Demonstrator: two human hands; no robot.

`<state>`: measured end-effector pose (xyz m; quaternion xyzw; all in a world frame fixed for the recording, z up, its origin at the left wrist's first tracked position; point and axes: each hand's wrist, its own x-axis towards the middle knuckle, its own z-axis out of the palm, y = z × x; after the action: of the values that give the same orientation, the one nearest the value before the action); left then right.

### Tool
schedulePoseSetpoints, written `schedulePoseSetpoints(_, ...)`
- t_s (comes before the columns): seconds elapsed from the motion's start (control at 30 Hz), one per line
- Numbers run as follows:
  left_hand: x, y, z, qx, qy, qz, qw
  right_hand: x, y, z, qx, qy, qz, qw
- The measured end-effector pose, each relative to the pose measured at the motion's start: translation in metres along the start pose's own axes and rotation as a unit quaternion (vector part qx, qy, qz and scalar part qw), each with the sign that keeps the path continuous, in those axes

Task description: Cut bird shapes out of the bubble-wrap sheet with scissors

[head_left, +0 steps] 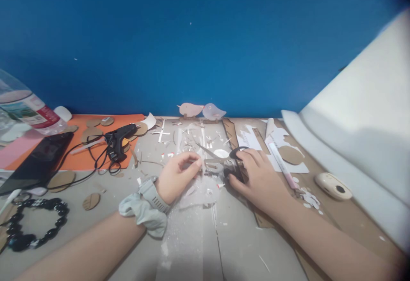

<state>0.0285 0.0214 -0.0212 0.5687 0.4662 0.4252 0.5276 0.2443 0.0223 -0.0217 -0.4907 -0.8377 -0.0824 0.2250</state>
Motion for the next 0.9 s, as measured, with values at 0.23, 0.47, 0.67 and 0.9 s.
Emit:
schedulePoseSetpoints(0.23,0.0003,0.0028,-0.0007,-0.1,0.03,-0.029,0.994,0.0001,0.0005,-0.0016,-0.011,-0.002,0.002,1.0)
schedulePoseSetpoints(0.47,0.0007,0.003,-0.001,-0.115,0.044,-0.039,0.992,0.0001,0.0014,-0.0015,-0.005,-0.008,0.005,1.0)
schedulePoseSetpoints(0.67,0.0008,0.005,-0.0004,-0.111,0.044,-0.045,0.992,-0.0014,0.0034,-0.0002,-0.021,-0.005,0.001,1.0)
schedulePoseSetpoints(0.9,0.002,0.0054,-0.0013,-0.115,0.052,-0.048,0.991,-0.0019,0.0039,-0.0008,-0.044,-0.004,-0.007,0.999)
